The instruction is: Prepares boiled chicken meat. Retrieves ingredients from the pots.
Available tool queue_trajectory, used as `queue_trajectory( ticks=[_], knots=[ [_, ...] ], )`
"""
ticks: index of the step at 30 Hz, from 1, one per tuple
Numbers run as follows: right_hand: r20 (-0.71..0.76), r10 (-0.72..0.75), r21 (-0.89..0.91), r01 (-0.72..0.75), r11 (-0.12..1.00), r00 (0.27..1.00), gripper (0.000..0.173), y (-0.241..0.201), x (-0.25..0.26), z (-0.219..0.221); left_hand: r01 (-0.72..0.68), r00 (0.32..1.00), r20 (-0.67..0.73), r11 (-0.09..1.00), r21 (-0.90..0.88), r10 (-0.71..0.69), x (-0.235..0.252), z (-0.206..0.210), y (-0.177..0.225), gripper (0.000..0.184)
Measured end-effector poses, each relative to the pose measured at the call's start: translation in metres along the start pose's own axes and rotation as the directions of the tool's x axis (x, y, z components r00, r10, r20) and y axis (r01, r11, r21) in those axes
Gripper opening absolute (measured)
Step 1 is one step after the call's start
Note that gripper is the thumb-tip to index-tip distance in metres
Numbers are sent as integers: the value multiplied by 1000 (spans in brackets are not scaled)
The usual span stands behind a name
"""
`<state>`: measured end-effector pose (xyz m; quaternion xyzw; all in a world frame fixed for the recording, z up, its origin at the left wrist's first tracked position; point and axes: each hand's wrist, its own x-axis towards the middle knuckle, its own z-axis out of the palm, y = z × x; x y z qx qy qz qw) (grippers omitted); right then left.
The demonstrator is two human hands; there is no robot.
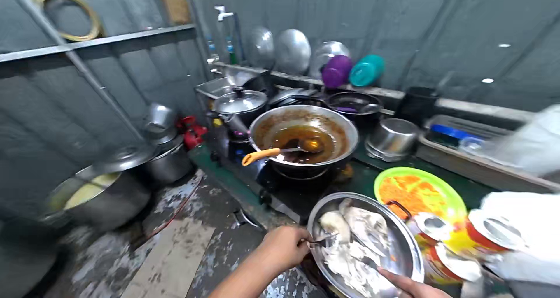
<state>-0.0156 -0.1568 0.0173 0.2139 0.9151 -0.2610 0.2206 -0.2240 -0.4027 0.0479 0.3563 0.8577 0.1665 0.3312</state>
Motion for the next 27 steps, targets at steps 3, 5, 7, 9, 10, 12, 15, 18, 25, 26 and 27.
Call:
queue_trajectory(
  ticks=[3, 5, 7, 9, 10, 12, 15, 18, 25, 26, 27],
  knots=[
    [-12, 98, 1, -98, 995, 995, 48, -5, -12, 10, -24, 997, 78, 972, 233, 6, 24, 3, 29, 33],
    [-8, 150, -8, -151, 989, 989, 48, -17, -7, 22, -50, 991, 131, 928, 370, 1, 41, 14, 45, 33],
    [1, 177, -61, -176, 982, 984, 48, -32, 5, 36, -81, 984, 181, 888, 453, -2, 59, 27, 58, 32],
    [35, 190, -89, -186, 978, 981, 49, -42, 12, 45, -77, 974, 221, 851, 520, -47, 73, 37, 66, 31],
    [48, 200, -87, -196, 977, 979, 49, -43, 11, 44, -63, 969, 233, 832, 551, -80, 78, 39, 69, 30],
    [42, 228, -53, -226, 973, 973, 48, -39, -1, 32, -52, 971, 221, 828, 559, -88, 82, 31, 68, 31],
    [-17, 268, 1, -268, 963, 963, 49, -29, -9, 20, -70, 981, 192, 875, 479, -27, 85, 14, 55, 36],
    [-33, 310, -44, -311, 949, 950, 51, -30, 14, 30, -79, 976, 214, 883, 462, -25, 87, 21, 59, 34],
    [31, 281, -154, -274, 949, 959, 51, -29, 19, 36, -36, 972, 221, 870, 492, -85, 95, 46, 60, 35],
    [34, 279, -149, -271, 951, 960, 50, -25, 16, 33, -31, 970, 224, 865, 501, -95, 93, 45, 62, 34],
    [24, 280, -140, -275, 951, 960, 50, -21, 15, 30, -24, 969, 224, 861, 508, -105, 91, 43, 63, 33]
  ],
)
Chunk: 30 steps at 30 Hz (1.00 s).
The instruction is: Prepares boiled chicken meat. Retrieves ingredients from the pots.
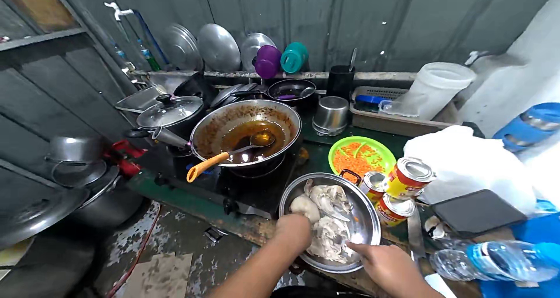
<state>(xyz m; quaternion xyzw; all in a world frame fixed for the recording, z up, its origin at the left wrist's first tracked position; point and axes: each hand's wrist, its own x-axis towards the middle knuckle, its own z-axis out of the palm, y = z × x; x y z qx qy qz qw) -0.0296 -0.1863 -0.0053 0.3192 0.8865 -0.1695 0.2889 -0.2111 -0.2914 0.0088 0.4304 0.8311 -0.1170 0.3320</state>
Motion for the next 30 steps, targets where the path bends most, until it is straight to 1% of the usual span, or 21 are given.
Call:
queue_trajectory(
  ticks=[2, 7, 10, 12, 15, 17, 20, 25, 28, 30],
  knots=[
    [-36, -2, 25, 3, 1000, 999, 51, 5, 1, -1, 7, 1000, -6, 1000, -8, -8, -4, -3, -2, 33],
    [-13, -37, 18, 37, 999, 999, 51, -13, 10, 5, 31, 1000, -4, 999, -15, -31, 2, -3, 5, 34],
    [-34, -37, 56, 39, 998, 999, 50, 1, 6, -5, 50, 999, 14, 999, 1, -50, 5, -7, 5, 34],
    [-80, -17, 85, 24, 996, 997, 50, 9, 9, -14, 47, 999, 24, 999, 13, -47, 4, -7, 5, 34],
    [-92, 11, 60, -6, 998, 996, 52, 2, 24, -15, 41, 998, 36, 998, 49, -43, 2, -8, 8, 32],
    [-79, 3, 4, -3, 1000, 997, 53, 0, 31, -9, 43, 999, 29, 997, 56, -45, 0, -8, 4, 31],
    [-55, -9, -61, 6, 998, 998, 54, 2, 27, -7, 43, 999, -12, 999, 7, -43, -2, -9, -6, 32],
    [-45, 16, -91, -20, 996, 999, 57, -9, 19, -1, 29, 999, -22, 999, -27, -29, 13, -3, 3, 32],
    [-45, -50, -74, 46, 996, 998, 52, -2, 9, 7, 38, 999, -32, 998, -42, -39, 22, 2, -2, 33],
    [-55, -46, -30, 44, 999, 997, 51, 6, 5, 6, 26, 999, -29, 999, -36, -27, 22, 1, -1, 33]
  ],
)
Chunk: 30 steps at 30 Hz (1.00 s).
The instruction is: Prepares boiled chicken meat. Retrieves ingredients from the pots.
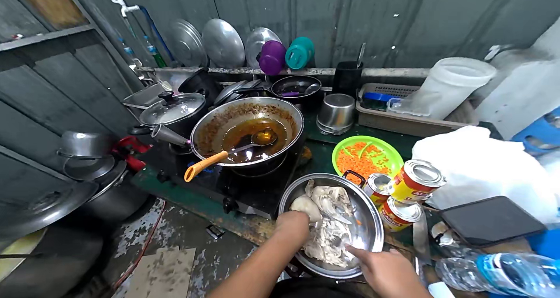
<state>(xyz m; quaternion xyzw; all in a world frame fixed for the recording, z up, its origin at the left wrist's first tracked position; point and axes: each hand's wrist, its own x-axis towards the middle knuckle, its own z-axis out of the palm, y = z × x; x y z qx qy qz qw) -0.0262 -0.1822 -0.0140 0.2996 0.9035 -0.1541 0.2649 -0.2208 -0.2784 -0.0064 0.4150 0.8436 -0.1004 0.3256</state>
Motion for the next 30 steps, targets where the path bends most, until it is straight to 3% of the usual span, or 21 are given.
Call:
queue_trajectory(
  ticks=[4, 9, 14, 17, 22, 27, 30],
  knots=[
    [-24, 80, 39, -79, 996, 997, 53, 1, 6, -8, -28, 999, 29, 1000, -3, 28, -7, 0, 6, 33],
    [40, -28, 2, 28, 1000, 999, 51, -14, -3, 0, -5, 1000, 1, 1000, 28, 5, -3, -1, -2, 34],
    [-23, 149, 47, -148, 988, 989, 51, 4, 7, -13, -71, 997, -4, 997, 2, 71, -3, -4, 12, 34],
    [30, 104, -13, -104, 994, 994, 54, -12, 7, -12, -76, 997, -10, 996, 41, 76, 9, -1, 20, 32],
    [10, 155, 60, -155, 986, 988, 51, 2, 11, -11, -100, 995, 16, 991, 84, 99, 8, -2, 25, 31],
    [67, 61, 43, -64, 997, 996, 50, -12, 0, -9, -80, 997, 6, 994, 68, 79, 10, -1, 18, 31],
    [-8, 152, 70, -151, 986, 988, 49, 1, 6, -14, -94, 995, 19, 993, 77, 93, 6, -1, 14, 31]
  ],
)
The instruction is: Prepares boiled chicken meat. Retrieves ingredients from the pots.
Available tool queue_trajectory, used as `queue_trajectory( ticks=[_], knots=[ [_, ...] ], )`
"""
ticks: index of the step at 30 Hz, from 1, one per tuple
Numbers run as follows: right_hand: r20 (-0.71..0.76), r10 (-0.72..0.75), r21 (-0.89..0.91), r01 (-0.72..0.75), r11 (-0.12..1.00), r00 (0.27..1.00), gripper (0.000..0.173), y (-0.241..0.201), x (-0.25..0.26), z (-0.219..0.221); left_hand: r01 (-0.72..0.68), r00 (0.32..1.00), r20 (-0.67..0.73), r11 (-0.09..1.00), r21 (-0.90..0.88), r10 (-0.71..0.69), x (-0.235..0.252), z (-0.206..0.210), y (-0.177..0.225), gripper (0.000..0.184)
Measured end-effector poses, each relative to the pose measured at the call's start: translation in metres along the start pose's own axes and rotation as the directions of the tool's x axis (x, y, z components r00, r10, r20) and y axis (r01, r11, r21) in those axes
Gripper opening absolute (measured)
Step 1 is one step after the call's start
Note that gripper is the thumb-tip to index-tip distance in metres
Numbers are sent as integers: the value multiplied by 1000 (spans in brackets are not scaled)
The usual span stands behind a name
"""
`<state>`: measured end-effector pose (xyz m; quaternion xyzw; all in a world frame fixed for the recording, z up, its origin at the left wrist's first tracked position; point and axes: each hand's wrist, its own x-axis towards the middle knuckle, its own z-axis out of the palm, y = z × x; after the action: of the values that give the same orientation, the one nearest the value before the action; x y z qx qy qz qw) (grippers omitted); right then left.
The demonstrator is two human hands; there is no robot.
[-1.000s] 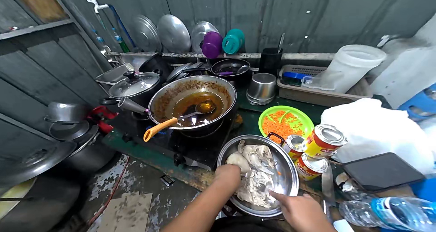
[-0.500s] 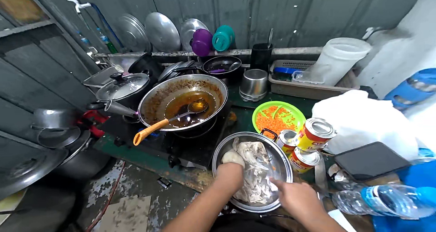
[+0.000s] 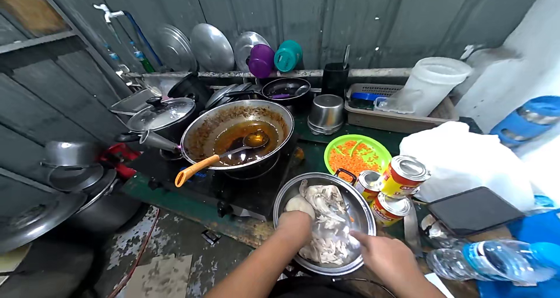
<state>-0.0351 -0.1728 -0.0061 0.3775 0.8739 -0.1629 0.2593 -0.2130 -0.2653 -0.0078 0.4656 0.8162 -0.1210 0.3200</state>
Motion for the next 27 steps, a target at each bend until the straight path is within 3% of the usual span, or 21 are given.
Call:
queue_trajectory(
  ticks=[5, 8, 11, 13, 17, 23, 27],
  knots=[
    [65, -91, 30, 89, 996, 994, 50, -1, -6, -8, 45, 998, -39, 998, -35, -46, -20, -4, -16, 33],
    [95, -163, 29, 161, 986, 982, 49, -7, -14, -4, 36, 999, 22, 999, -3, -36, -31, -4, -25, 33],
    [90, -135, -15, 137, 991, 987, 51, -7, -4, 4, 32, 996, 78, 997, 69, -37, -34, 0, -20, 30],
    [75, -124, -39, 127, 991, 989, 51, -8, -1, 4, 44, 997, 65, 997, 64, -48, -32, 3, -19, 30],
    [147, -238, -80, 252, 965, 960, 49, -14, -12, 15, 98, 995, 13, 995, 15, -99, -26, 7, -18, 31],
    [9, -104, 0, 104, 995, 995, 49, 8, 2, -10, 48, 999, -8, 997, -68, -48, -35, -4, -19, 34],
    [77, -136, -84, 142, 986, 988, 49, -13, -2, 1, 56, 998, -23, 998, -29, -57, -11, 2, -4, 33]
  ],
)
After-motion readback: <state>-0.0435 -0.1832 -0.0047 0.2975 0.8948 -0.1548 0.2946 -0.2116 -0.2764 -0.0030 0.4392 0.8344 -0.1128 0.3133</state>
